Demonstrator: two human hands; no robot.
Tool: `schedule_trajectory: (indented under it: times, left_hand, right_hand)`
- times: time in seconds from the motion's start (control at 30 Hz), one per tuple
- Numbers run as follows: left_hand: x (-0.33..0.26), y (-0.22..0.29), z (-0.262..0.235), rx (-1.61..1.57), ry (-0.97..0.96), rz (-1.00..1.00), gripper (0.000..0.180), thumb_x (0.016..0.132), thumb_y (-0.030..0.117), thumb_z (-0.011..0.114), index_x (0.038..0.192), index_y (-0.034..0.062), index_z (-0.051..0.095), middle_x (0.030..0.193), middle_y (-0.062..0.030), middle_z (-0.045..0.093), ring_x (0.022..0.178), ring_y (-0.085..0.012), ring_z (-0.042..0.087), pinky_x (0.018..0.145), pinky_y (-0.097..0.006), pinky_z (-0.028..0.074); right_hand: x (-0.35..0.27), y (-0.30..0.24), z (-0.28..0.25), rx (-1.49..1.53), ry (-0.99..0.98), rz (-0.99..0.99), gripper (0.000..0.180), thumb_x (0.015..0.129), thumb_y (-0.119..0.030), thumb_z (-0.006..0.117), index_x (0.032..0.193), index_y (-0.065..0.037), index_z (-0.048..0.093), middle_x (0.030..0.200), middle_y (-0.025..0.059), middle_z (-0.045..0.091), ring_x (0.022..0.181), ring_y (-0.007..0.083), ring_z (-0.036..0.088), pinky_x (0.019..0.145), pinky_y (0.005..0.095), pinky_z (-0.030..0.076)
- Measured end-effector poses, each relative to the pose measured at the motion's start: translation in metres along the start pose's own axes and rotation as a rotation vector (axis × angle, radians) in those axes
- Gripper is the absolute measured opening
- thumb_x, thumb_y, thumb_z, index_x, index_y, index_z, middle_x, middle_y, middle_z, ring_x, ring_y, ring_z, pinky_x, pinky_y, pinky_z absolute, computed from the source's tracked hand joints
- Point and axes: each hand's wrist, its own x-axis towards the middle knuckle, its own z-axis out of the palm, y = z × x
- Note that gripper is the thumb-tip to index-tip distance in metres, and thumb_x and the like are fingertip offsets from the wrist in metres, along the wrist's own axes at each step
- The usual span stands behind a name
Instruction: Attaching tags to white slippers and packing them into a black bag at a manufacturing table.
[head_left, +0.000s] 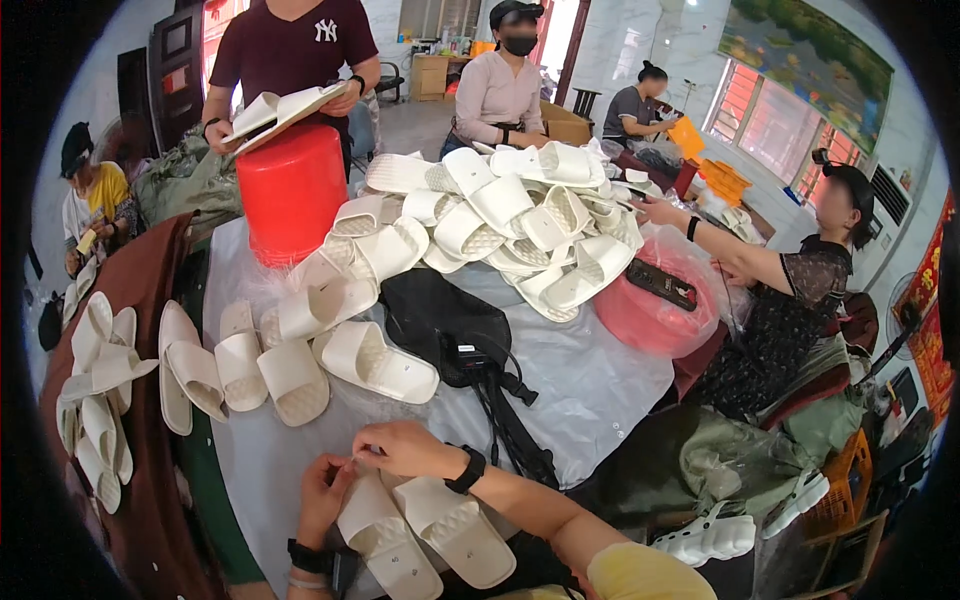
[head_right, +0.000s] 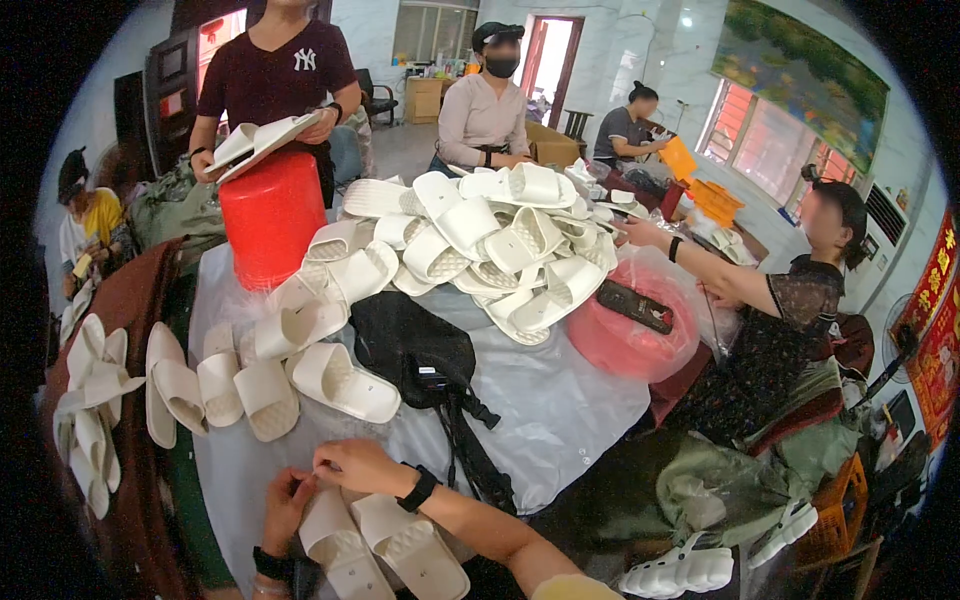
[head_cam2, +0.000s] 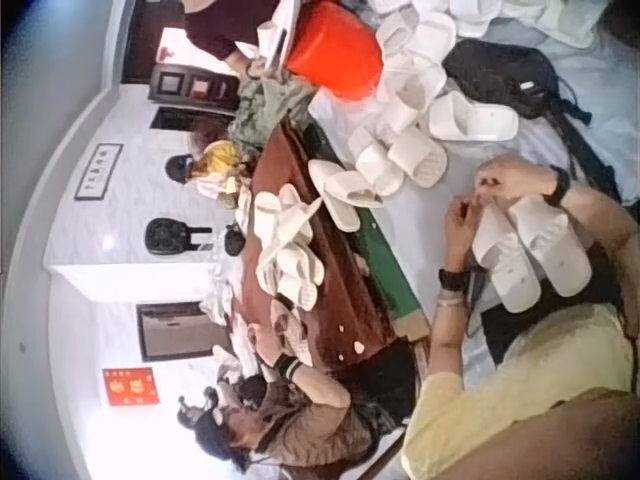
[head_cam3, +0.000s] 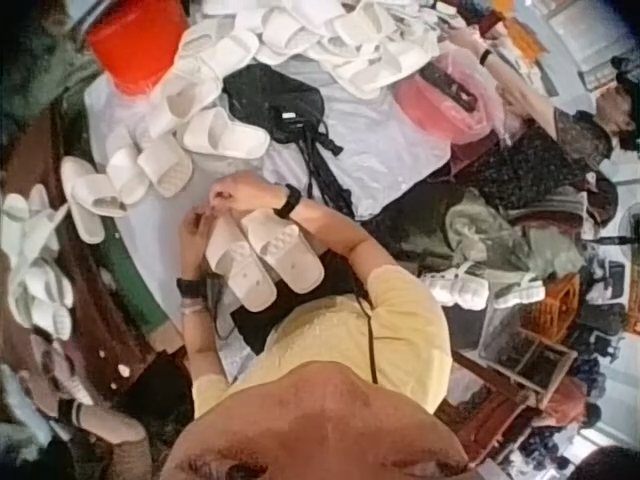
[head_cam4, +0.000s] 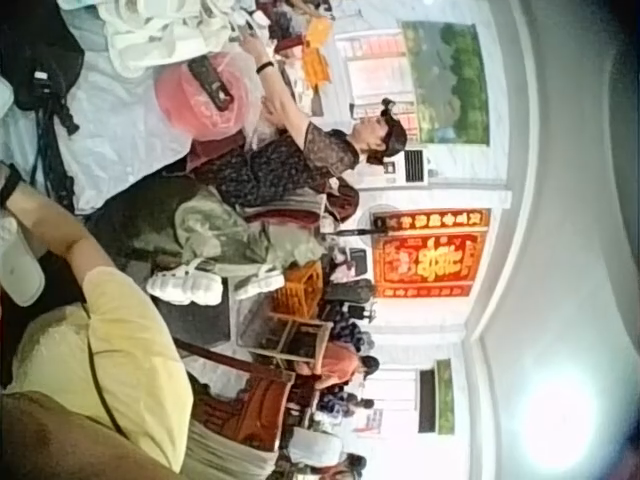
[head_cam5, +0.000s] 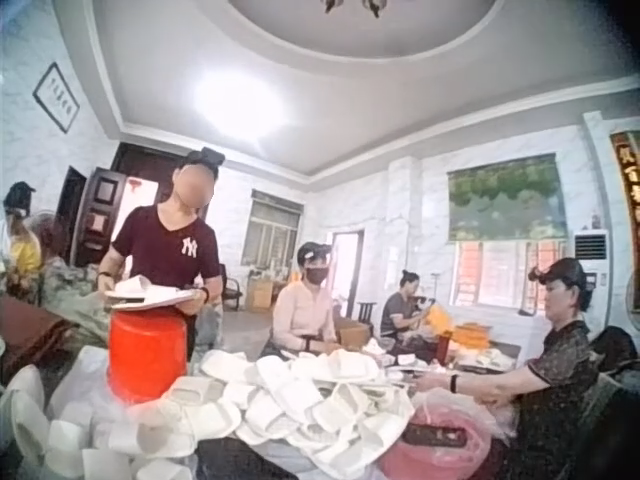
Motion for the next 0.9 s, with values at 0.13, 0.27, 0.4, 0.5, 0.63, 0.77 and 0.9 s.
schedule_trajectory:
  times: [0.13,0.27,0.4,0.5,0.63,0.77,0.9]
  left_hand:
    - [-0.003,-0.004,0.001,-0.022,0.000,0.002,0.009,0.086,0.009,0.058,0.085,0.0004,0.056,0.076,-0.0004,0.059,0.069,-0.0066,0.054,0.062,-0.021,0.044]
    - [-0.003,-0.010,0.001,-0.072,0.009,0.008,0.008,0.087,0.009,0.057,0.086,0.0007,0.055,0.076,0.0005,0.058,0.069,-0.0061,0.053,0.062,-0.020,0.043]
    - [-0.002,-0.005,0.002,-0.057,0.015,-0.019,0.008,0.087,0.009,0.058,0.087,0.0015,0.056,0.075,0.0008,0.058,0.068,-0.0057,0.052,0.062,-0.020,0.043]
    - [-0.004,-0.005,-0.003,-0.013,0.033,-0.034,0.008,0.087,0.010,0.058,0.087,0.0017,0.057,0.075,0.0005,0.058,0.068,-0.0058,0.052,0.062,-0.021,0.043]
    - [0.001,-0.008,0.000,0.058,0.013,0.039,0.014,0.087,0.015,0.059,0.089,0.0011,0.060,0.076,-0.0008,0.060,0.070,-0.0067,0.053,0.062,-0.023,0.045]
    - [0.001,-0.004,-0.001,0.042,-0.037,-0.021,0.013,0.088,0.014,0.058,0.091,0.0017,0.059,0.083,-0.0003,0.059,0.077,-0.0071,0.052,0.068,-0.022,0.044]
    - [-0.004,-0.005,-0.002,0.013,-0.057,-0.073,0.013,0.089,0.014,0.057,0.093,0.0025,0.057,0.083,0.0015,0.058,0.077,-0.0053,0.051,0.068,-0.021,0.044]
  right_hand:
    - [-0.001,-0.003,0.000,-0.001,-0.015,0.023,0.012,0.081,-0.023,0.057,0.084,-0.011,0.059,0.077,0.0046,0.062,0.071,0.0250,0.060,0.059,0.0356,0.045]
    - [0.001,-0.004,-0.003,-0.004,-0.004,0.021,0.013,0.080,-0.024,0.058,0.082,-0.011,0.059,0.077,0.0043,0.062,0.070,0.0244,0.060,0.058,0.0351,0.045]
    - [0.000,0.003,-0.002,0.025,-0.022,0.007,0.013,0.080,-0.024,0.058,0.082,-0.011,0.060,0.078,0.0042,0.062,0.070,0.0249,0.060,0.058,0.0351,0.046]
    - [0.005,0.000,0.002,0.071,-0.038,-0.030,0.013,0.079,-0.024,0.059,0.083,-0.011,0.061,0.079,0.0046,0.063,0.070,0.0256,0.061,0.059,0.0353,0.046]
    - [0.003,-0.004,-0.003,-0.006,-0.004,-0.002,0.014,0.079,-0.024,0.058,0.082,-0.011,0.061,0.078,0.0068,0.062,0.075,0.0264,0.061,0.063,0.0358,0.047]
    - [0.005,-0.013,-0.012,0.016,-0.038,0.092,0.014,0.079,-0.024,0.060,0.083,-0.012,0.062,0.078,0.0050,0.063,0.070,0.0247,0.061,0.060,0.0333,0.046]
    - [0.005,-0.012,-0.008,0.017,-0.061,0.024,0.013,0.080,-0.024,0.060,0.083,-0.011,0.063,0.078,0.0045,0.063,0.067,0.0240,0.060,0.057,0.0322,0.045]
